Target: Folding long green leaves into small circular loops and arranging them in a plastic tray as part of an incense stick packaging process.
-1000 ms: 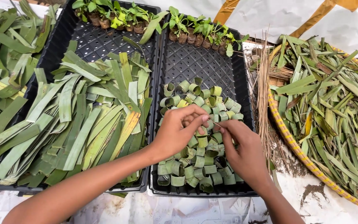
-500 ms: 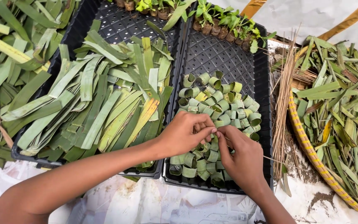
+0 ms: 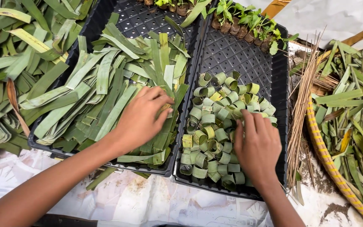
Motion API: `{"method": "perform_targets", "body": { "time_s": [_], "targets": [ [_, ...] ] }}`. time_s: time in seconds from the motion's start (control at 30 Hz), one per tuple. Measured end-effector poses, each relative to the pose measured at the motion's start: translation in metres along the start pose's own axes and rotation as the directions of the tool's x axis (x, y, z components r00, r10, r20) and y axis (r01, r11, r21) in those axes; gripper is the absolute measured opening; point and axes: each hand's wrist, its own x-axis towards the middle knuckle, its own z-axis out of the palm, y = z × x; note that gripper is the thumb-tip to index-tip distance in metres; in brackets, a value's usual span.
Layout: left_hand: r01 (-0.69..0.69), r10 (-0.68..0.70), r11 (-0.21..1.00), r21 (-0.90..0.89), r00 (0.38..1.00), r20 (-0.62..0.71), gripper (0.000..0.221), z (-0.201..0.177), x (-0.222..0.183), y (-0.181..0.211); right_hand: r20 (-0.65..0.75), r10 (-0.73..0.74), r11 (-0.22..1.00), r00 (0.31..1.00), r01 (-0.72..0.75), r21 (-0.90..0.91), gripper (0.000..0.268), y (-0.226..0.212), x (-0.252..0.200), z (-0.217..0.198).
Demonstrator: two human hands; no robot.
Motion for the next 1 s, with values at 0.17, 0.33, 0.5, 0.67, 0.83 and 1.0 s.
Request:
{"method": "perform_targets", "body": {
  "time_s": [0.17,0.33,0.5,0.67,0.83,1.0],
  "targets": [
    [0.111,-0.107,0.984,0.143,0.994,-0.031,0.027,-0.003,-0.010,-0.029,-0.068,-0.072,0.996,0.995,0.068,-0.053,0.016,-0.006,0.027,-0.014],
    [0.143,-0.133,0.960,0.239,0.989,-0.059,0.029,-0.013,-0.012,-0.030,-0.008,-0.170,0.975,0.985,0.169,0.142,0.011,-0.041,0.056,-0.008],
    [0.250,-0.201,0.901,0.356,0.965,-0.169,0.029,-0.037,-0.034,-0.059,-0.040,-0.286,0.950,0.958,0.288,0.123,0.007,-0.068,0.079,-0.001],
    [0.327,-0.239,0.838,0.437,0.940,-0.245,0.044,-0.042,-0.056,-0.099,-0.054,-0.367,0.914,0.929,0.371,0.166,0.012,-0.099,0.099,0.013],
    [0.340,-0.259,0.837,0.430,0.937,-0.236,0.056,-0.041,-0.045,-0.112,-0.041,-0.401,0.894,0.915,0.400,0.201,0.014,-0.131,0.109,0.033],
    [0.331,-0.246,0.841,0.428,0.938,-0.242,0.050,-0.045,-0.036,-0.116,-0.024,-0.439,0.867,0.898,0.430,0.250,0.017,-0.157,0.121,0.032]
  ]
}}
